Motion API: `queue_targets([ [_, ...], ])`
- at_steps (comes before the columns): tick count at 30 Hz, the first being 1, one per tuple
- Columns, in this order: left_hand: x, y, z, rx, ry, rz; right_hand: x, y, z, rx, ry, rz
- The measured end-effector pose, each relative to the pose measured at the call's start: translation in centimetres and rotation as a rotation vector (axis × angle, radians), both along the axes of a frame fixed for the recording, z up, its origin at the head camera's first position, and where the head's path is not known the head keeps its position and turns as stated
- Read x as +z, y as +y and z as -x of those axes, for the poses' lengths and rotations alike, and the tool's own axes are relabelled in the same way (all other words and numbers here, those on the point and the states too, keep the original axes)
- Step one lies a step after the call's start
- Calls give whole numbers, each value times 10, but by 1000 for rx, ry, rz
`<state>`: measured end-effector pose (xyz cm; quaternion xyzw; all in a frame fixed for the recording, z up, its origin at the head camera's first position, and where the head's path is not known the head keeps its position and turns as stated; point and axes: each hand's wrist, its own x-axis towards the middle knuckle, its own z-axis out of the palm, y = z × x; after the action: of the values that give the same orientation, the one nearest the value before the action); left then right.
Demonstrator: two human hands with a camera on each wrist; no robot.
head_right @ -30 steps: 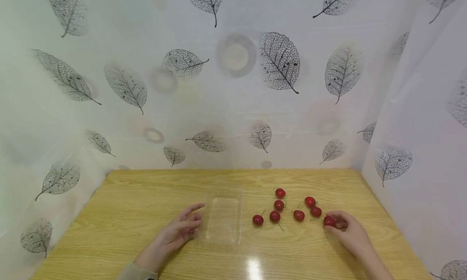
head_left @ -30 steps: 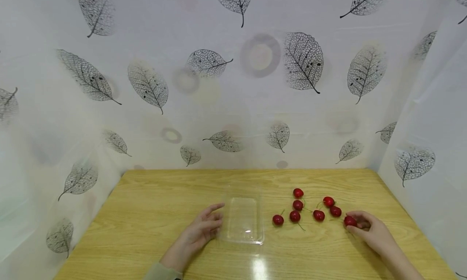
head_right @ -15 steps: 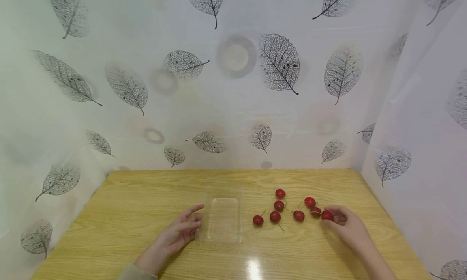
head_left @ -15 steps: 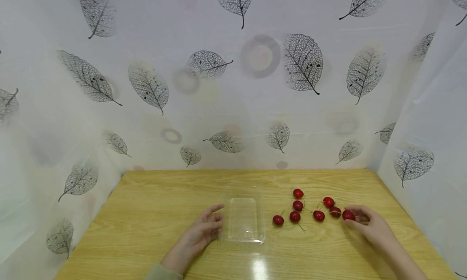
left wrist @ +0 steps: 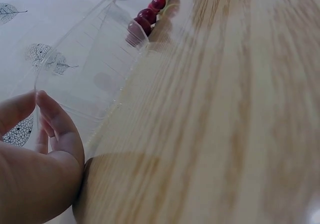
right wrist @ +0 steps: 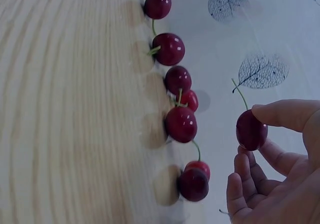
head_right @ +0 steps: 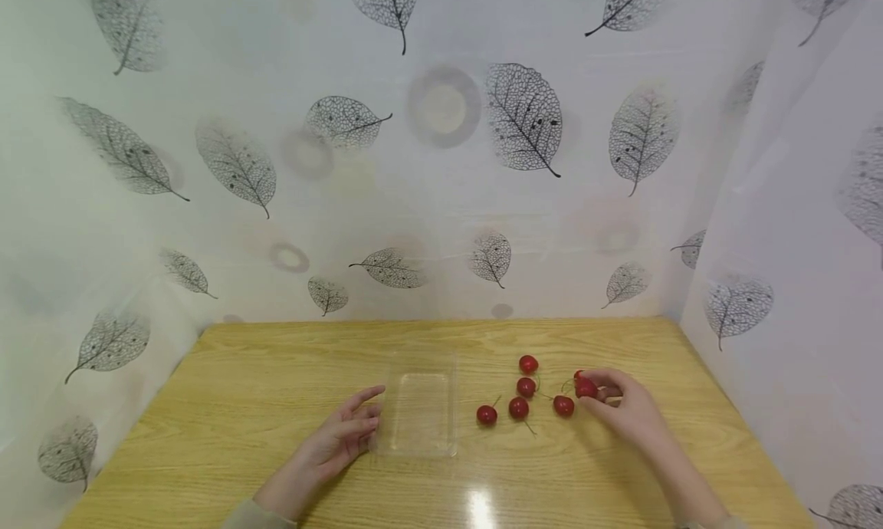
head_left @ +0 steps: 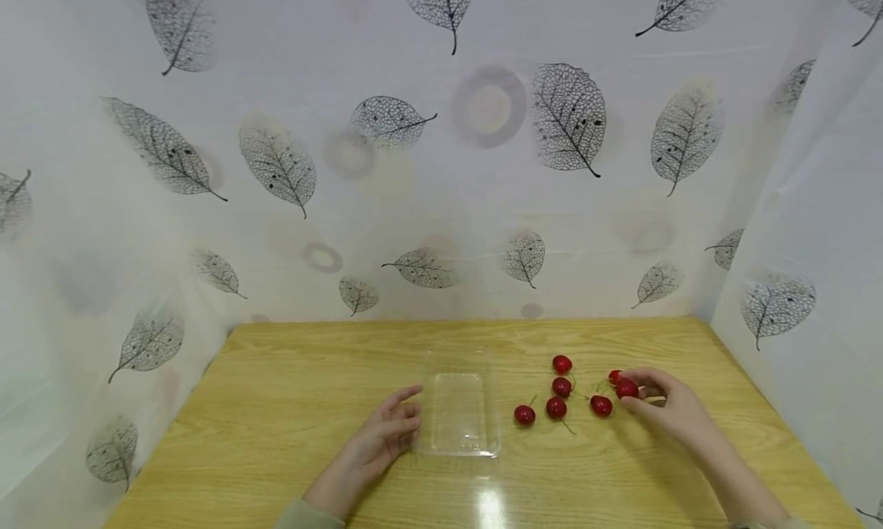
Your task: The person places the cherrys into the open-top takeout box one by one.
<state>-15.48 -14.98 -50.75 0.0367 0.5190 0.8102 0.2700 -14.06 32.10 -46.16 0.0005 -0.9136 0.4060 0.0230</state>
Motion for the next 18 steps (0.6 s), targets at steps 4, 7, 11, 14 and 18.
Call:
queue_targets([
  [4, -1, 0, 0, 9, 1, 17, 1, -12, 4, 32, 31, 39],
  [7, -2, 0, 1, 9, 5, 19, 4, -21, 7, 54, 23, 81],
  [11, -3, -1, 2, -4, 15, 12, 8, -34, 9, 75, 10, 131],
  [14, -4, -1, 2, -12, 20, 8, 11, -43, 9, 91, 8, 152],
  [18, -3, -1, 2, -21, 22, 6, 13, -54, 11, 115, 9, 189],
])
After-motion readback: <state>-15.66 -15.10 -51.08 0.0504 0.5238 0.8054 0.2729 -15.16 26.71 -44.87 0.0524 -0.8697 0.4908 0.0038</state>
